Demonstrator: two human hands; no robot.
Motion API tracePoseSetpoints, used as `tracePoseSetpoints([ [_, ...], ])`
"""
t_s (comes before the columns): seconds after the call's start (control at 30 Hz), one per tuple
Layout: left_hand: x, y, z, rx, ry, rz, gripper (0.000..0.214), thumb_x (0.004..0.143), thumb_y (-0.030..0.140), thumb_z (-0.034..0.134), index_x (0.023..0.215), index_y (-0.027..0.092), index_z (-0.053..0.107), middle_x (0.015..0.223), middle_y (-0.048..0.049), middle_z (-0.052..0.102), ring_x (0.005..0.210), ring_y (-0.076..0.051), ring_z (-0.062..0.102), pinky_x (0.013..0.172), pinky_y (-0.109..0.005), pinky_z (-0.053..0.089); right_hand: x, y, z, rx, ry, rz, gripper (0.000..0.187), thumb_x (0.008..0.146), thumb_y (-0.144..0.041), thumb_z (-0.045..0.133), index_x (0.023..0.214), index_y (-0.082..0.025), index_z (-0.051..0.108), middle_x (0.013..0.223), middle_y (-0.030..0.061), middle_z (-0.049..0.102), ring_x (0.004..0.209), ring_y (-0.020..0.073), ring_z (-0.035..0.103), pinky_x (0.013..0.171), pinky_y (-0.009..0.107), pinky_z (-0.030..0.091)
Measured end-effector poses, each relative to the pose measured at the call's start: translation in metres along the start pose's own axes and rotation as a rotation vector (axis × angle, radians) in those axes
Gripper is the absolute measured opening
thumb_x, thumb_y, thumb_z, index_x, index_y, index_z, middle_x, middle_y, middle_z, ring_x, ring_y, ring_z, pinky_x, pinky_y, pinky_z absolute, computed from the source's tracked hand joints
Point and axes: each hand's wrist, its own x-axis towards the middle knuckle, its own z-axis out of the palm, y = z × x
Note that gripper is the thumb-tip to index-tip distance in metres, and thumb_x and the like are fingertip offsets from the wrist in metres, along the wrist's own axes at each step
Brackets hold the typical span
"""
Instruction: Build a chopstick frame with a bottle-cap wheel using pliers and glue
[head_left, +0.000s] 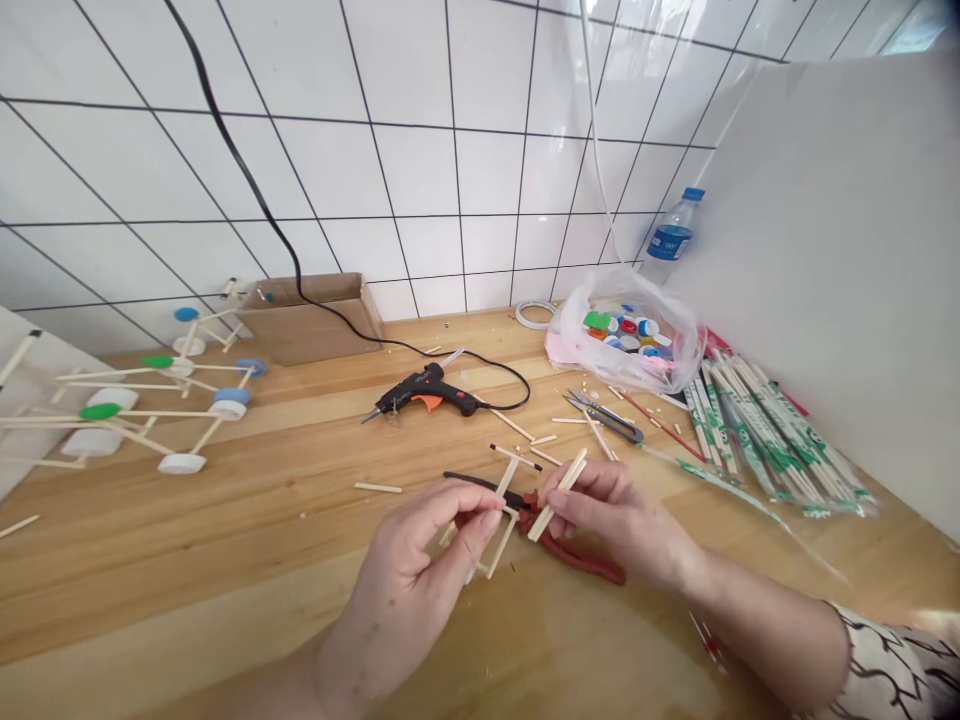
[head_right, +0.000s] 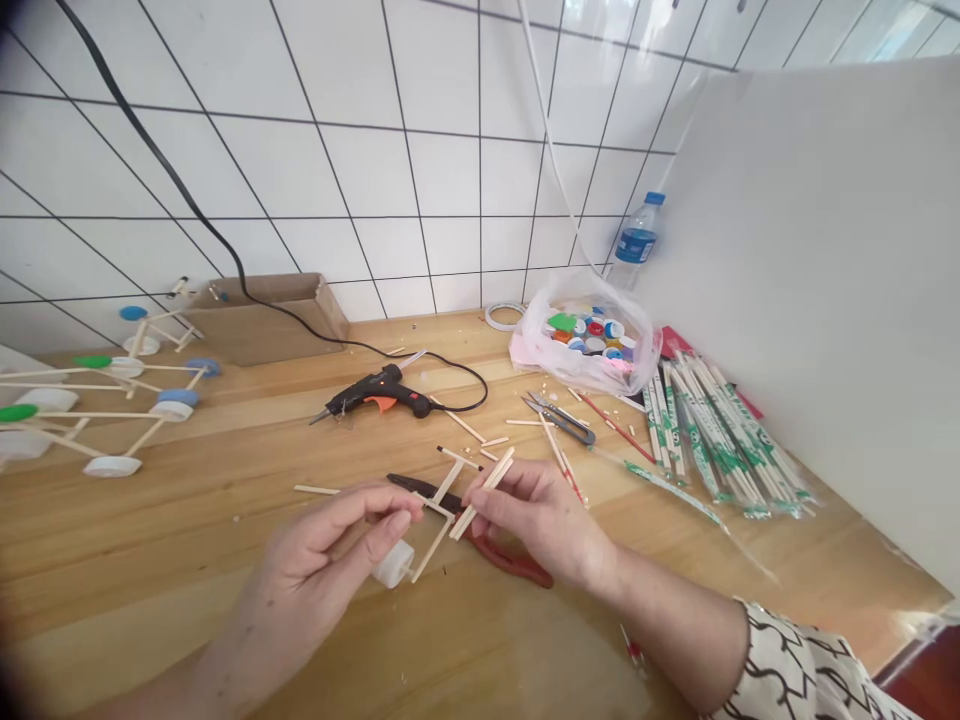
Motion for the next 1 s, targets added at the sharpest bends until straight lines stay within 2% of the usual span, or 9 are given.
tracePoseSetpoints([
  [0.1,0.0,0.004,-0.001,0.007,0.021,0.023,0.011,0.085,0.021,0.056,0.084,0.022,0.067,0.079,0.0029,0.069,0.07,-0.01,0.062,0.066,-0.018,0.047,-0.004,0.0,0.005,0.059,-0.061,0.06,0.032,0.075,-0.046,0.069,0.079,-0.014,0.066,0.058,-0.002,0.058,0.037,0.0031,0.037,0.035,0.018,0.024],
  [0.17,0.0,0.006,0.0,-0.003,-0.003,0.025,0.012,0.085,0.021,0.055,0.083,0.022,0.067,0.077,0.0031,0.068,0.068,-0.009,0.061,0.064,-0.017,0.046,-0.005,-0.001,0.006,0.074,-0.084,0.07,0.032,0.075,-0.045,0.069,0.08,-0.014,0.066,0.058,-0.0028,0.058,0.038,0.0018,0.035,0.035,0.017,0.022],
  [0.27,0.0,0.011,0.002,-0.05,-0.103,-0.016,0.017,0.087,0.022,0.051,0.079,0.021,0.066,0.071,0.003,0.065,0.063,-0.009,0.058,0.058,-0.016,0.044,-0.008,-0.004,0.008,0.038,-0.096,0.045,0.03,0.076,-0.043,0.069,0.082,-0.013,0.067,0.059,-0.0024,0.059,0.043,0.0022,0.039,0.04,0.016,0.028],
  [0.37,-0.002,0.015,0.003,-0.084,-0.193,-0.067,0.02,0.088,0.023,0.049,0.077,0.021,0.065,0.069,0.0026,0.064,0.063,-0.01,0.057,0.059,-0.017,0.044,-0.009,-0.006,0.009,-0.006,-0.109,0.011,0.028,0.077,-0.041,0.069,0.081,-0.013,0.067,0.061,-0.001,0.061,0.053,0.0052,0.049,0.051,0.017,0.037],
  [0.5,-0.004,0.014,0.006,-0.082,-0.243,-0.102,0.02,0.087,0.025,0.049,0.077,0.021,0.066,0.07,0.0016,0.066,0.064,-0.012,0.059,0.06,-0.02,0.045,-0.01,-0.004,0.012,-0.026,-0.149,-0.029,0.027,0.077,-0.042,0.068,0.079,-0.014,0.066,0.066,-0.0004,0.062,0.061,0.0086,0.053,0.06,0.022,0.042],
  [0.73,-0.006,0.015,0.011,-0.137,-0.218,-0.149,0.008,0.079,0.022,0.058,0.078,0.022,0.066,0.067,0.0021,0.066,0.059,-0.012,0.058,0.057,-0.02,0.049,-0.013,-0.001,0.016,-0.064,-0.197,-0.072,0.03,0.078,-0.045,0.065,0.075,-0.015,0.063,0.068,-0.0001,0.056,0.064,0.0111,0.049,0.063,0.026,0.04],
  [0.83,-0.006,0.016,0.013,-0.182,-0.208,-0.165,0.013,0.076,0.017,0.059,0.085,0.023,0.066,0.071,0.0026,0.068,0.061,-0.011,0.059,0.059,-0.019,0.05,-0.013,0.001,0.017,-0.063,-0.197,-0.068,0.03,0.077,-0.043,0.066,0.074,-0.014,0.061,0.066,-0.0009,0.054,0.063,0.0108,0.048,0.063,0.026,0.039],
  [1.0,-0.006,0.015,0.014,-0.196,-0.223,-0.194,0.01,0.075,0.017,0.06,0.081,0.022,0.065,0.071,0.0032,0.067,0.062,-0.011,0.059,0.061,-0.019,0.05,-0.014,0.003,0.018,-0.027,-0.219,-0.06,0.028,0.079,-0.041,0.065,0.075,-0.013,0.061,0.07,0.0004,0.056,0.068,0.0116,0.051,0.067,0.027,0.041],
])
